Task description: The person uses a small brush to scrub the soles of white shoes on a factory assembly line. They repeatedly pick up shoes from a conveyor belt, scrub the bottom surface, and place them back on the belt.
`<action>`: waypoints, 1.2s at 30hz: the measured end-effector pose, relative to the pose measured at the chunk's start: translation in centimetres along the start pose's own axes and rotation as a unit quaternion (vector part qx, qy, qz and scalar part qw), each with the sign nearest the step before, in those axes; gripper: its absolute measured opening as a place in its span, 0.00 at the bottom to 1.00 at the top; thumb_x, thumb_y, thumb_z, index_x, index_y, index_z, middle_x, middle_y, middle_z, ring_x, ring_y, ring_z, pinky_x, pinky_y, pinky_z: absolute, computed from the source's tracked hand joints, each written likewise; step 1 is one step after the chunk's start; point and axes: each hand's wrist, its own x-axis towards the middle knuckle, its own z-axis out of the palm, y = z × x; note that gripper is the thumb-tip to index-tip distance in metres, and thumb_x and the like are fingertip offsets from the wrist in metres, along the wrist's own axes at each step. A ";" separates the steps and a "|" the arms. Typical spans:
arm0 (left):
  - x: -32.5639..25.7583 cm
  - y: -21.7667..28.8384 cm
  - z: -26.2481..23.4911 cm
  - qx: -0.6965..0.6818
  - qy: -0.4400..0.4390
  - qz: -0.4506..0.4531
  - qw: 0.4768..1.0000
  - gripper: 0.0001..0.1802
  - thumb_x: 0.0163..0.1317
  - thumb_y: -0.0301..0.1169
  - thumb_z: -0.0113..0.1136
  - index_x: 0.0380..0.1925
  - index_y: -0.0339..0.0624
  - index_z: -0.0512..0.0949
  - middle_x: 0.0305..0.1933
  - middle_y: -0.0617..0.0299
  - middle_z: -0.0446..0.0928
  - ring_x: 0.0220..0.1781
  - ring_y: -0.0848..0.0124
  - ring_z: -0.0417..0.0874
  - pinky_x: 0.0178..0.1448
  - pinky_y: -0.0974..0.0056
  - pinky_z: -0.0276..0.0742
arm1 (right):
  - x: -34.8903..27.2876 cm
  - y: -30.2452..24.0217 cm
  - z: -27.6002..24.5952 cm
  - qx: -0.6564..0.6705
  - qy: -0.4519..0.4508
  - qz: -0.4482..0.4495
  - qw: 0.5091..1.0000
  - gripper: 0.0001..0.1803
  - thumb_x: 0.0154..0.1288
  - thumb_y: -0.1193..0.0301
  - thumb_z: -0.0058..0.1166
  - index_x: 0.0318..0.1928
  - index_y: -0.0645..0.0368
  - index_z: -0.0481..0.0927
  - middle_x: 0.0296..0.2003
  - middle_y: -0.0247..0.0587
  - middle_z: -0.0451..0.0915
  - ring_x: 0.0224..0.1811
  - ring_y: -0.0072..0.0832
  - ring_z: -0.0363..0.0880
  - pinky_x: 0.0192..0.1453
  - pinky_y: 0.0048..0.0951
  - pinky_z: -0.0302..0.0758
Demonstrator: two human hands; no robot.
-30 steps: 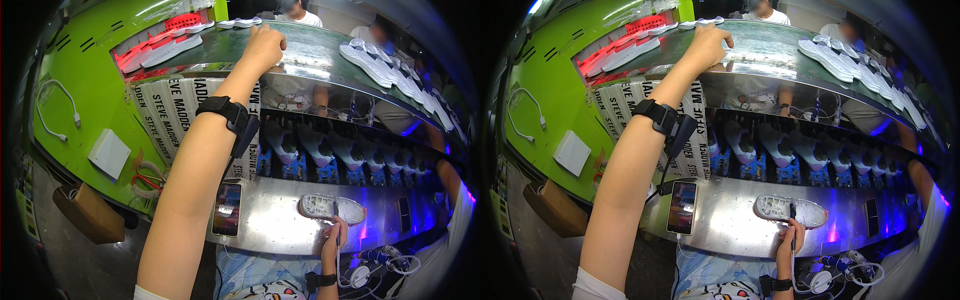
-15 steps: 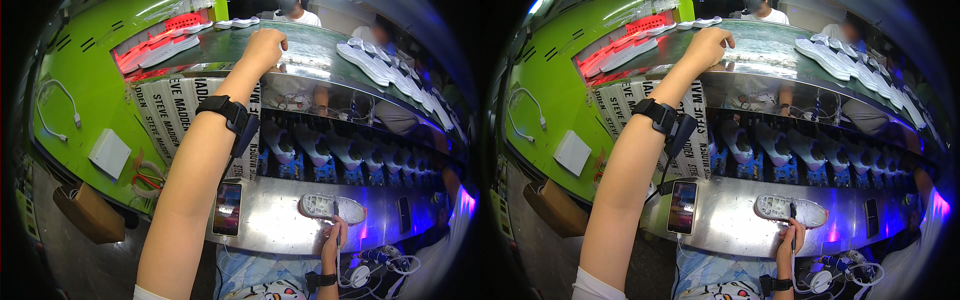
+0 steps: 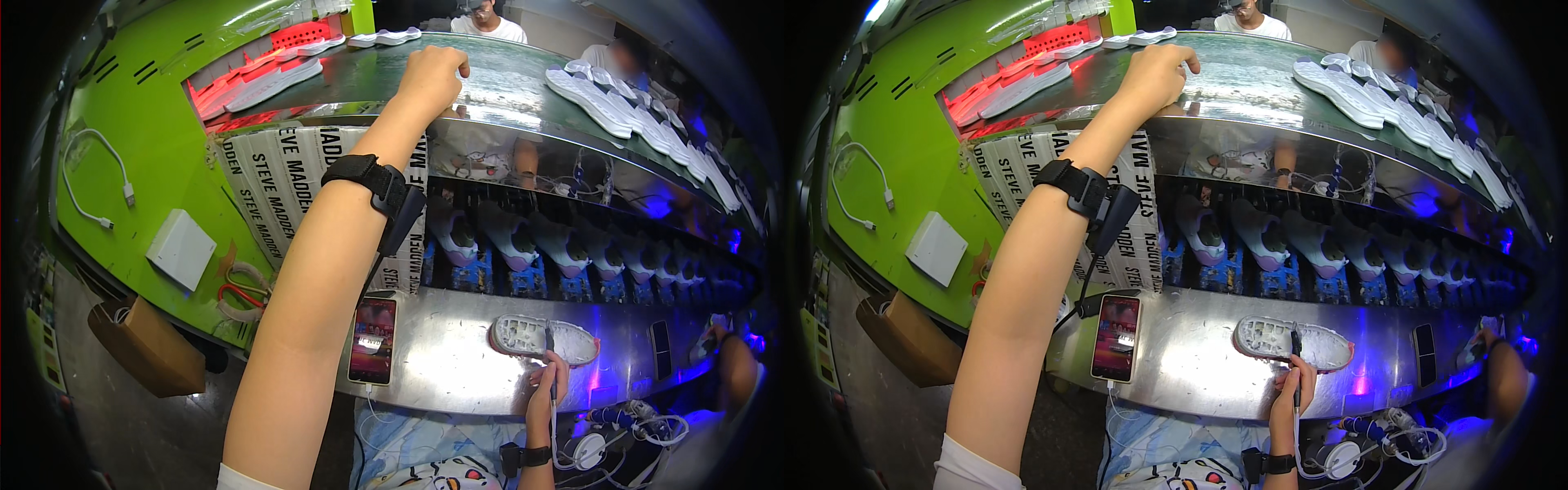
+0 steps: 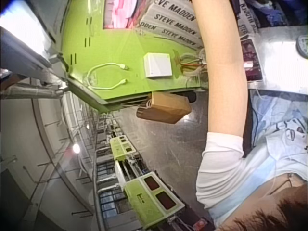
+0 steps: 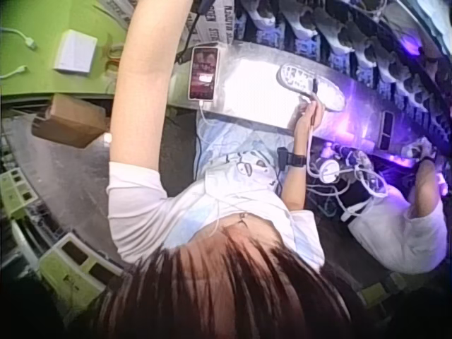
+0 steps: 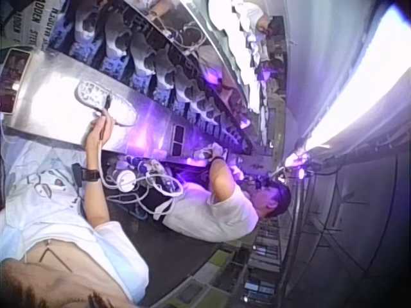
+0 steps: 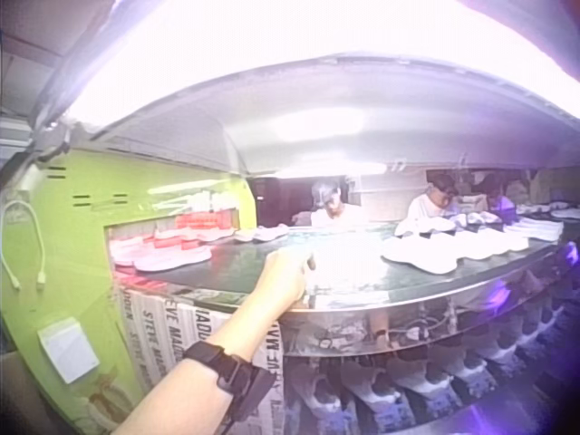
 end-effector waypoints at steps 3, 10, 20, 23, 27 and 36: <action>0.1 0.1 0.1 -0.033 -0.011 -0.039 0.999 0.14 0.52 0.20 0.53 0.34 0.46 0.84 0.35 0.50 0.82 0.42 0.53 0.82 0.50 0.54 0.76 | 0.0 0.1 0.0 -0.003 0.000 -0.003 1.000 0.16 0.75 0.68 0.40 0.50 0.65 0.77 0.40 0.38 0.73 0.28 0.17 0.70 0.32 0.19 0.69; 0.2 0.3 0.5 -0.035 0.027 -0.001 0.999 0.17 0.48 0.15 0.52 0.34 0.42 0.83 0.36 0.50 0.82 0.43 0.54 0.82 0.50 0.55 0.75 | -0.1 0.6 -0.1 0.004 0.002 0.000 1.000 0.16 0.75 0.68 0.40 0.50 0.65 0.77 0.40 0.38 0.73 0.28 0.17 0.70 0.33 0.19 0.69; 0.0 0.5 0.1 0.014 0.023 0.022 0.999 0.17 0.44 0.15 0.55 0.33 0.44 0.84 0.36 0.50 0.80 0.46 0.53 0.78 0.53 0.55 0.73 | -0.1 0.3 -0.1 -0.007 -0.001 -0.004 1.000 0.16 0.75 0.67 0.39 0.50 0.65 0.76 0.40 0.38 0.73 0.27 0.17 0.70 0.32 0.19 0.69; 0.1 0.5 0.1 0.016 0.001 0.019 1.000 0.17 0.44 0.15 0.56 0.33 0.44 0.84 0.37 0.50 0.80 0.47 0.53 0.78 0.53 0.55 0.73 | -0.2 0.4 -0.1 -0.007 0.000 -0.002 1.000 0.16 0.75 0.67 0.39 0.50 0.65 0.76 0.39 0.38 0.73 0.27 0.17 0.70 0.32 0.19 0.69; 0.1 0.6 0.0 0.011 -0.002 0.014 1.000 0.17 0.43 0.15 0.56 0.33 0.45 0.84 0.38 0.50 0.80 0.47 0.53 0.79 0.53 0.55 0.73 | -0.2 0.4 -0.1 -0.007 -0.001 -0.007 1.000 0.16 0.75 0.67 0.39 0.50 0.65 0.76 0.39 0.38 0.73 0.28 0.17 0.70 0.32 0.19 0.69; 0.1 0.7 0.0 0.013 -0.020 0.010 1.000 0.15 0.43 0.17 0.56 0.31 0.46 0.85 0.37 0.51 0.80 0.46 0.54 0.79 0.54 0.55 0.72 | -0.3 0.9 -0.1 0.001 0.000 -0.010 1.000 0.16 0.75 0.68 0.39 0.50 0.65 0.76 0.39 0.38 0.72 0.27 0.17 0.70 0.32 0.19 0.69</action>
